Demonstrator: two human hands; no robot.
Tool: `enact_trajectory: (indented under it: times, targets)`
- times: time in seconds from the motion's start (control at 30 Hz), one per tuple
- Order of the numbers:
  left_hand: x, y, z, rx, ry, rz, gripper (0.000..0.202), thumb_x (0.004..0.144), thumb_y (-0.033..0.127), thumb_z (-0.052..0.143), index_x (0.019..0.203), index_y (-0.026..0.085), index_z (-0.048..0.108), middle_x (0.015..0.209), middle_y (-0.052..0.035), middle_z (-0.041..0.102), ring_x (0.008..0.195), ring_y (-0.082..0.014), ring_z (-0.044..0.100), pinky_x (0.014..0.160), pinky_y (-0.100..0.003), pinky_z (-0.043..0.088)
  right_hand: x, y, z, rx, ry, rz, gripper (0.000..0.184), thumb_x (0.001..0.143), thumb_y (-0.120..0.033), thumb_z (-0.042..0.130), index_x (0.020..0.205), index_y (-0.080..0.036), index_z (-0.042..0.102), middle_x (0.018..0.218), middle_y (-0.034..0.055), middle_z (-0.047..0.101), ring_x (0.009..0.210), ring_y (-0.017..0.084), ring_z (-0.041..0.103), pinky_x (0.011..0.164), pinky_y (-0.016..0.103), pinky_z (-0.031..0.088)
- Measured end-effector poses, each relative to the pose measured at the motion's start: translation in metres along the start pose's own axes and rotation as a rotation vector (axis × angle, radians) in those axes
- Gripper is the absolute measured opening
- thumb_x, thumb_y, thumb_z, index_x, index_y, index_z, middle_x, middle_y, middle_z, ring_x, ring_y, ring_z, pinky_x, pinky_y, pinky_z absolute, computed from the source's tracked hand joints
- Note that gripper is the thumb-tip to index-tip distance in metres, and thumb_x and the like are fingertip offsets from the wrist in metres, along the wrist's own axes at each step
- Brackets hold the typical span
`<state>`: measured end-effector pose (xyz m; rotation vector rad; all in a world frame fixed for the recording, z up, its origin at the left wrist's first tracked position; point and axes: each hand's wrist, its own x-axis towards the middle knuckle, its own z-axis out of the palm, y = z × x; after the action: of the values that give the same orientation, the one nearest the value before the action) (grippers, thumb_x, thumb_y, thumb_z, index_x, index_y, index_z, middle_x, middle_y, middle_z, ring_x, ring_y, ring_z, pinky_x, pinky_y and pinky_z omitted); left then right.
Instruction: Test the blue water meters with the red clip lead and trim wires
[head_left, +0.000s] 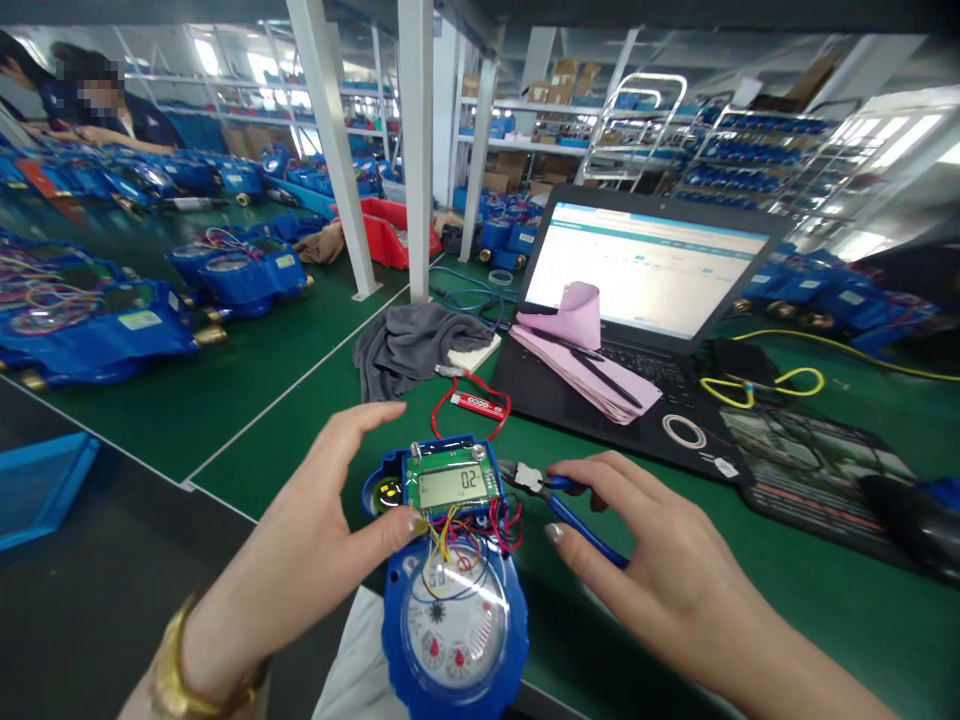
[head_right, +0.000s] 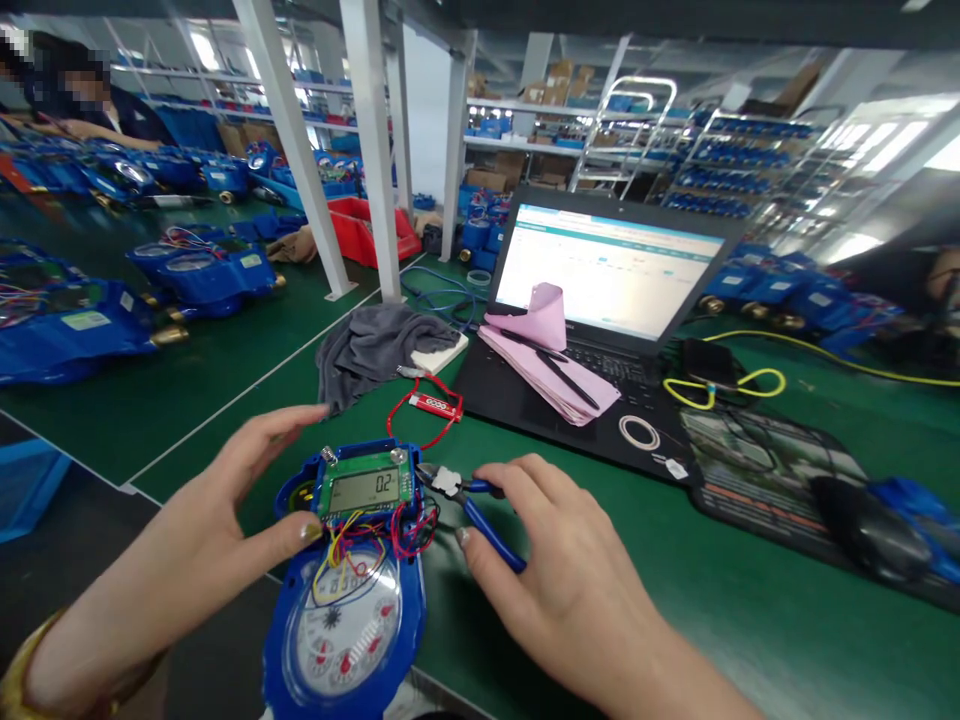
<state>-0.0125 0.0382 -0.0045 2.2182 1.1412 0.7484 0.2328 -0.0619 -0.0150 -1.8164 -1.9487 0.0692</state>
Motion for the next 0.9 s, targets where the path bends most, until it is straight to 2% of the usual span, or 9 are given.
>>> enact_trajectory:
  times: [0.03,0.1,0.23,0.4,0.5,0.6,0.67,0.73,0.9]
  targets:
    - [0.006,-0.005,0.0,-0.138,-0.098,0.011,0.056,0.078,0.036,0.06,0.13,0.029,0.039,0.133,-0.0063,0.051,0.121,-0.0262,0.052,0.098,-0.04,0.048,0.001,0.0,0.001,0.003,0.004,0.006,0.026,0.087,-0.032,0.048,0.109,-0.021,0.055,0.099,0.0064,0.062,0.086,0.021,0.061,0.07,0.036,0.053]
    - [0.013,-0.009,0.002,-0.3,-0.236,0.006,0.055,0.081,0.035,0.058,0.132,0.033,0.039,0.134,-0.0024,0.051,0.122,-0.0234,0.05,0.101,-0.036,0.046,0.002,0.001,0.0,0.013,0.014,0.022,0.025,0.087,-0.031,0.048,0.109,-0.021,0.055,0.098,0.0062,0.062,0.085,0.02,0.061,0.07,0.036,0.053]
    - [0.007,0.004,0.011,-0.144,-0.172,-0.033,0.048,0.079,0.036,0.061,0.125,0.036,0.048,0.119,-0.0001,0.056,0.11,-0.0236,0.056,0.091,-0.035,0.05,0.003,0.004,-0.008,0.114,-0.069,0.072,0.024,0.088,-0.031,0.048,0.108,-0.022,0.057,0.094,0.0044,0.064,0.081,0.018,0.062,0.069,0.032,0.053]
    - [-0.004,0.016,0.013,0.0,-0.204,-0.132,0.065,0.075,0.032,0.058,0.135,0.037,0.035,0.114,-0.0024,0.05,0.102,-0.0244,0.055,0.086,-0.04,0.051,0.001,0.007,-0.02,0.197,-0.166,0.188,0.03,0.088,-0.042,0.05,0.11,-0.026,0.06,0.103,0.0032,0.068,0.092,0.021,0.065,0.075,0.031,0.055]
    - [0.006,0.011,0.006,-0.098,-0.345,-0.134,0.076,0.073,0.038,0.063,0.14,0.038,0.028,0.13,-0.0023,0.043,0.113,-0.027,0.051,0.092,-0.039,0.049,0.006,0.006,-0.028,0.236,-0.207,0.241,0.035,0.087,-0.05,0.049,0.107,-0.026,0.065,0.102,0.0031,0.07,0.089,0.022,0.067,0.071,0.031,0.057]
    - [0.025,0.001,-0.002,-0.305,-0.569,-0.072,0.082,0.068,0.051,0.071,0.139,0.038,0.032,0.145,0.0002,0.032,0.122,-0.0298,0.046,0.097,-0.036,0.046,0.016,0.0,-0.035,0.325,-0.374,0.274,0.039,0.088,-0.054,0.043,0.101,-0.026,0.069,0.09,0.0016,0.072,0.075,0.021,0.067,0.061,0.029,0.056]
    - [0.039,-0.004,-0.003,-0.437,-0.726,-0.038,0.089,0.063,0.055,0.075,0.139,0.036,0.034,0.144,-0.001,0.037,0.121,-0.0307,0.048,0.098,-0.036,0.046,0.023,-0.004,-0.04,0.381,-0.487,0.314,0.042,0.088,-0.057,0.042,0.098,-0.027,0.07,0.08,-0.0001,0.071,0.07,0.02,0.065,0.058,0.029,0.055]
    - [0.048,-0.007,-0.001,-0.523,-0.821,-0.029,0.092,0.062,0.054,0.077,0.14,0.034,0.032,0.135,-0.0022,0.05,0.117,-0.0295,0.052,0.099,-0.038,0.045,0.027,-0.008,-0.043,0.441,-0.53,0.386,0.044,0.085,-0.061,0.044,0.097,-0.029,0.071,0.075,-0.0009,0.069,0.071,0.021,0.064,0.061,0.031,0.055]
    - [0.058,-0.008,0.009,-0.634,-0.813,-0.059,0.085,0.065,0.042,0.079,0.136,0.032,0.034,0.122,-0.0006,0.06,0.107,-0.0243,0.06,0.09,-0.032,0.05,0.028,-0.014,-0.046,0.537,-0.47,0.601,0.046,0.075,-0.068,0.052,0.096,-0.033,0.073,0.089,-0.0023,0.072,0.085,0.024,0.064,0.076,0.032,0.054]
